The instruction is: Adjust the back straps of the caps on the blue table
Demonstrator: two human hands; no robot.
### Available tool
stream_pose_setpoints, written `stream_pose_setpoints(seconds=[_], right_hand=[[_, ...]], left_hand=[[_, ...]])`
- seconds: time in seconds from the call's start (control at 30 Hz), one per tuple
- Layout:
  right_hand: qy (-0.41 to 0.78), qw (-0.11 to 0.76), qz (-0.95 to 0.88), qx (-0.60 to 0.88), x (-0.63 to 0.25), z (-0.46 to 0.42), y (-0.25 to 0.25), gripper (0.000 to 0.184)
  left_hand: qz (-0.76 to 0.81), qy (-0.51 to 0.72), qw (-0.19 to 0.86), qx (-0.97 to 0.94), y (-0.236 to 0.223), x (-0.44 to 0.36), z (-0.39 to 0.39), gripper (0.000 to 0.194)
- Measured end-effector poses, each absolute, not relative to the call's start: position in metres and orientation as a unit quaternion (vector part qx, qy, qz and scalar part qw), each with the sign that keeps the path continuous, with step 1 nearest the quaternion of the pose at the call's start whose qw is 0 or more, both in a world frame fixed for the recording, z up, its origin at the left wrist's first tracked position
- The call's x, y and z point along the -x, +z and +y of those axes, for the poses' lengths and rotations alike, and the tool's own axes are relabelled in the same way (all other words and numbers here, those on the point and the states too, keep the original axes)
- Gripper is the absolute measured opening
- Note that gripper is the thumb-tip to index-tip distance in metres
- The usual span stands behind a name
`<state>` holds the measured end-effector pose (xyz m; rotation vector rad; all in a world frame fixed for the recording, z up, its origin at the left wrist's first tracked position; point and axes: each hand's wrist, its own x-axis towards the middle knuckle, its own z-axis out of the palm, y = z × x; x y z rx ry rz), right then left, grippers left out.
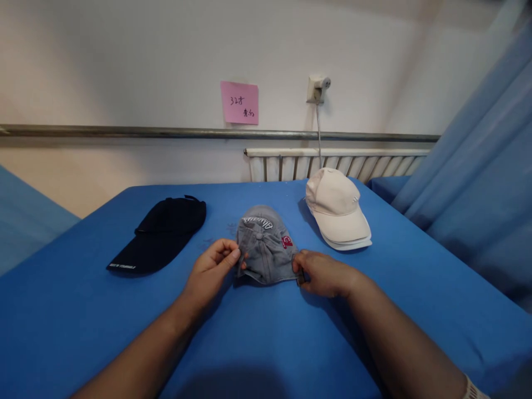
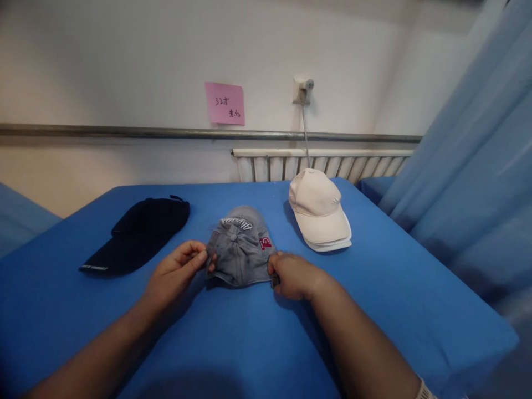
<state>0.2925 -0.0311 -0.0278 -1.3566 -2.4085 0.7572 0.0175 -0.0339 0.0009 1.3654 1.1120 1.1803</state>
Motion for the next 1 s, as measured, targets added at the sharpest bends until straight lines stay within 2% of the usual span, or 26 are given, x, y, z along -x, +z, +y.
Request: stream_pose_setpoints(seconds=[0.17,0.33,0.77,1.0], right_hand=[[0.257,0.068,-0.841,0.472,-0.290,-0.035,-0.014,0.032],[0.235,0.048,-0.844,0.480,-0.287,-0.040,-0.005,0.032],[0.249,0.077,-0.841,0.474,-0.288,-0.034,-0.010,0.037],[0.293,0.097,-0.820,0.481,-0.292,-0.028,-0.020,0.038]], left_hand=[[0.435,0.539,0.546,-0.472,0.007,-0.021,-0.035,0.030],[0.431,0.559,0.572,-0.418,0.012,-0.022,-0.035,0.033],[0.400,0.572,0.627,-0.345,0.012,-0.021,-0.033,0.023],[0.408,0.553,0.626,-0.369,0.012,-0.024,-0.035,0.026]])
